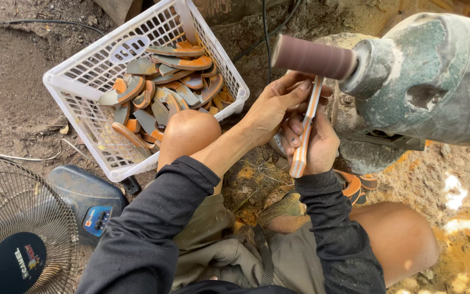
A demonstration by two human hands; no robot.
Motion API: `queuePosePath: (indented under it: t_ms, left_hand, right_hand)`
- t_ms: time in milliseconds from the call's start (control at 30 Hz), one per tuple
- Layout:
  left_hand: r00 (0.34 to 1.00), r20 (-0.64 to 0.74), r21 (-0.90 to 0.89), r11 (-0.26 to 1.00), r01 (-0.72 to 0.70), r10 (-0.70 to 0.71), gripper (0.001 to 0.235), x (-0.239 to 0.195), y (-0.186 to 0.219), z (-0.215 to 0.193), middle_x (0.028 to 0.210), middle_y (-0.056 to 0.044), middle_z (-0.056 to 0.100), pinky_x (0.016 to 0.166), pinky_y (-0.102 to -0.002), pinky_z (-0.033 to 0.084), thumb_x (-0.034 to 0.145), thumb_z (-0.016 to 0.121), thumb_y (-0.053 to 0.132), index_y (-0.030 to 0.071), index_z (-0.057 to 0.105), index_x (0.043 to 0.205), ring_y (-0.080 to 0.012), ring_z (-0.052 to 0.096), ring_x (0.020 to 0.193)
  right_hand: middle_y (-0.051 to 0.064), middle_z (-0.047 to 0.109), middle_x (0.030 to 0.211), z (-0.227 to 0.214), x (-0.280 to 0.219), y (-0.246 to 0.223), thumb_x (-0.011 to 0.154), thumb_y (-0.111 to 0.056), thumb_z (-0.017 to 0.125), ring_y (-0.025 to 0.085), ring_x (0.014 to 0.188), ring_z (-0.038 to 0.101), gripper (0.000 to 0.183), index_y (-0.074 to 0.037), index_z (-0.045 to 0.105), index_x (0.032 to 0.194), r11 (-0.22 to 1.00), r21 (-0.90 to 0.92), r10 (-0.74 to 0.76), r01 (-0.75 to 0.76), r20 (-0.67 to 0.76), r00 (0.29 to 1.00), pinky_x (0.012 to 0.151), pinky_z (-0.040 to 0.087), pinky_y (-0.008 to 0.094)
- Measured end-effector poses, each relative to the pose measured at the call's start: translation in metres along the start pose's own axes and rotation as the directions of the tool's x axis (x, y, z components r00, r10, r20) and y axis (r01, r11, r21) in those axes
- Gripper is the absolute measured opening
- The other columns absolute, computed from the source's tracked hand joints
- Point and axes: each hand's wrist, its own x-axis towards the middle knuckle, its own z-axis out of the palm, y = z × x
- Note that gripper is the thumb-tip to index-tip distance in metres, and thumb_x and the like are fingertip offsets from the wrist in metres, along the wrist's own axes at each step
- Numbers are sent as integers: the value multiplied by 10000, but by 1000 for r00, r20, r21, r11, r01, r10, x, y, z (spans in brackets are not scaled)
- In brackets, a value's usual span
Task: The person sits on the ground and uses a bench grinder to smooth the edges of orange and grey slipper soles. They pick soles from a white basket, press them against the rotating wheel, and return them to the basket.
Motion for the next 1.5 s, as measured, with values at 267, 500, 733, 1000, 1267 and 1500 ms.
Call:
queuePosePath:
  t_ms: [267,500,733,1000,1267,1500]
  left_hand:
    - [983,-182,120,992,48,-25,227,26,-7,-16,984,-152,725,509,-259,519,1095,608,142,-55,689,1174,-103,551,552]
    - [965,-262,148,989,17,22,383,47,4,-11,977,-145,668,454,-229,496,1006,600,55,29,591,1388,-65,490,499]
    - [967,-241,260,965,-22,87,393,63,10,-11,1166,-184,702,767,-292,629,1052,538,139,7,528,1421,-153,713,906]
    - [964,-266,221,974,54,7,246,41,2,-11,925,-149,710,437,-271,499,1011,592,69,-93,637,1190,-102,528,504]
    - [988,-144,47,997,68,-61,321,9,4,0,925,-53,708,359,-233,467,1030,641,194,5,631,1290,-50,503,423]
    - [999,-25,129,991,36,-33,464,-13,11,5,1259,-114,711,625,-217,588,1030,651,216,49,553,1451,-90,713,900]
  right_hand:
    - [56,496,839,3,31,-5,1099,-245,353,126,598,467,251,-49,497,1161,982,166,87,-87,5,996,471,443,247]
    - [74,504,883,-10,57,-10,1126,-326,423,135,634,497,326,-25,512,1213,973,217,61,-73,65,996,495,468,249]
    - [85,507,900,-32,73,-10,1138,-342,438,140,639,530,362,-5,506,1251,960,270,51,-77,102,993,498,494,253]
    - [64,502,828,-30,50,3,1091,-228,332,126,575,481,248,-37,490,1107,992,124,31,-30,-4,1000,456,461,260]
    - [48,499,802,-21,19,13,1122,-294,325,106,550,466,311,-35,496,1146,995,105,3,-4,9,1000,440,437,242]
    - [39,510,802,-19,-2,13,1148,-416,378,120,544,484,415,-31,527,1105,998,-38,-37,40,90,995,424,429,260]
